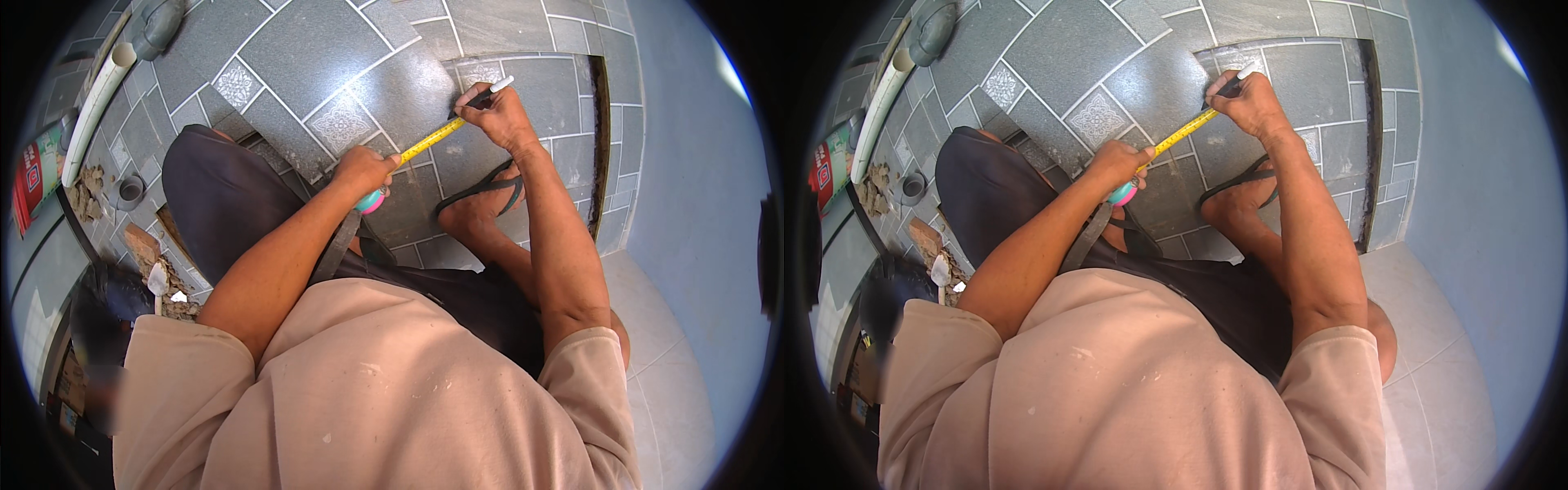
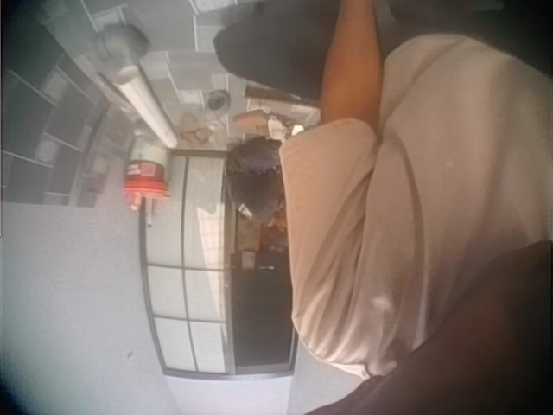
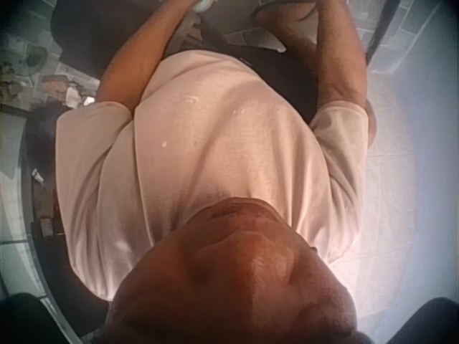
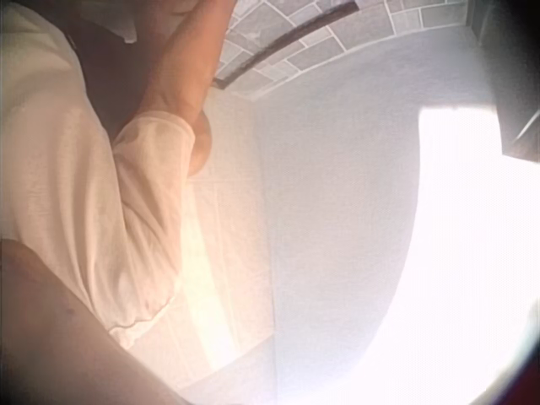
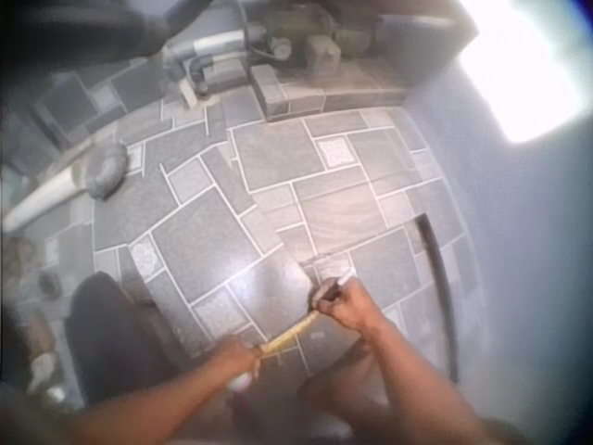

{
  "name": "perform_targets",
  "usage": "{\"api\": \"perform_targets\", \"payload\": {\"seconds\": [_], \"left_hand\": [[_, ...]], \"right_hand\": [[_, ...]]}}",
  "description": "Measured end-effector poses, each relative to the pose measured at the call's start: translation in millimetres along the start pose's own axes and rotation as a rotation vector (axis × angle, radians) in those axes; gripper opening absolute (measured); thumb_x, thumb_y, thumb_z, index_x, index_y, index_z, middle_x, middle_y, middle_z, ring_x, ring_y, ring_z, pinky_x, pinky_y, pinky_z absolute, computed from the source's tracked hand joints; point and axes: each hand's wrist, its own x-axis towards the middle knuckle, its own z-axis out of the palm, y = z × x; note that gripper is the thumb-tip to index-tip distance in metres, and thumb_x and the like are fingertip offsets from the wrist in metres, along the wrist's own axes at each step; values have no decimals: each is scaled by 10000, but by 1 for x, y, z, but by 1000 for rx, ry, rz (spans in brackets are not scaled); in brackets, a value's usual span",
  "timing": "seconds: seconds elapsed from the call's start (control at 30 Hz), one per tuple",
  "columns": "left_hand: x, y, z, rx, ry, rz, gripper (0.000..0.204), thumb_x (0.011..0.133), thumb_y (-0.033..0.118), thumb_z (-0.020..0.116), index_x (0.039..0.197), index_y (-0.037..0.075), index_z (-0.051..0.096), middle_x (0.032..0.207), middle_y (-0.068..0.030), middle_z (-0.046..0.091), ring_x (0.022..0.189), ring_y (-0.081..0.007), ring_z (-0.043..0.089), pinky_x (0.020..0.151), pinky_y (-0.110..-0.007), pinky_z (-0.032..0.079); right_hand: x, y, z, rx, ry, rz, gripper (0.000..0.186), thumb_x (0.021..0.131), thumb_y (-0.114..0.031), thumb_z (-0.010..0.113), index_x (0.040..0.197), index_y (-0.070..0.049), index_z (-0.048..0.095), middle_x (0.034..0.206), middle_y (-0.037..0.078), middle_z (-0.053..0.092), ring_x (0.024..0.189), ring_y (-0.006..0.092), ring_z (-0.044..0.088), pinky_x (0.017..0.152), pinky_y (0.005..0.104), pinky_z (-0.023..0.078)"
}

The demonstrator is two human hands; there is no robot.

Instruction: The person measures and marks a grey floor tile using a tape measure and a white marker. They repeatedly position the tile on the floor to check fit and alignment, then measure and mark it again. The person is sitting on the floor during the process.

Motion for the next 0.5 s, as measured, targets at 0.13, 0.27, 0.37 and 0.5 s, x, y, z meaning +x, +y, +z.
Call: {"api": "perform_targets", "payload": {"seconds": [0.13, 0.27, 0.37, 0.5], "left_hand": [[2, -3, -1, -10, -4, -8, 463, 978, 378, 699, 805, -51, 715, 716, -124, 713, 616, -222, 726, 618, -367, 535], [9, -10, 1, 79, -2, 29, 461, 974, 370, 707, 821, -64, 718, 746, -134, 722, 614, -226, 728, 612, -367, 542], [10, -12, 3, 63, -4, 25, 462, 972, 366, 712, 823, -70, 719, 750, -140, 724, 612, -234, 728, 604, -367, 548], [17, -11, 5, 125, -31, 52, 466, 971, 367, 716, 812, -71, 717, 734, -138, 718, 604, -242, 722, 590, -368, 551]], "right_hand": [[-3, -3, 2, -17, 9, 6, 120, 798, -122, 783, 899, -57, 778, 832, 68, 753, 781, 153, 685, 767, 310, 542], [-4, -6, 3, 4, 8, 31, 123, 799, -112, 788, 909, -59, 780, 851, 71, 762, 805, 163, 696, 787, 322, 551], [-8, -9, 4, 4, 19, 40, 124, 800, -108, 786, 915, -63, 782, 857, 71, 766, 810, 168, 699, 797, 326, 554], [-7, 2, 1, 13, 12, 33, 119, 808, -107, 797, 914, -54, 780, 863, 67, 765, 817, 167, 697, 794, 325, 550]]}}
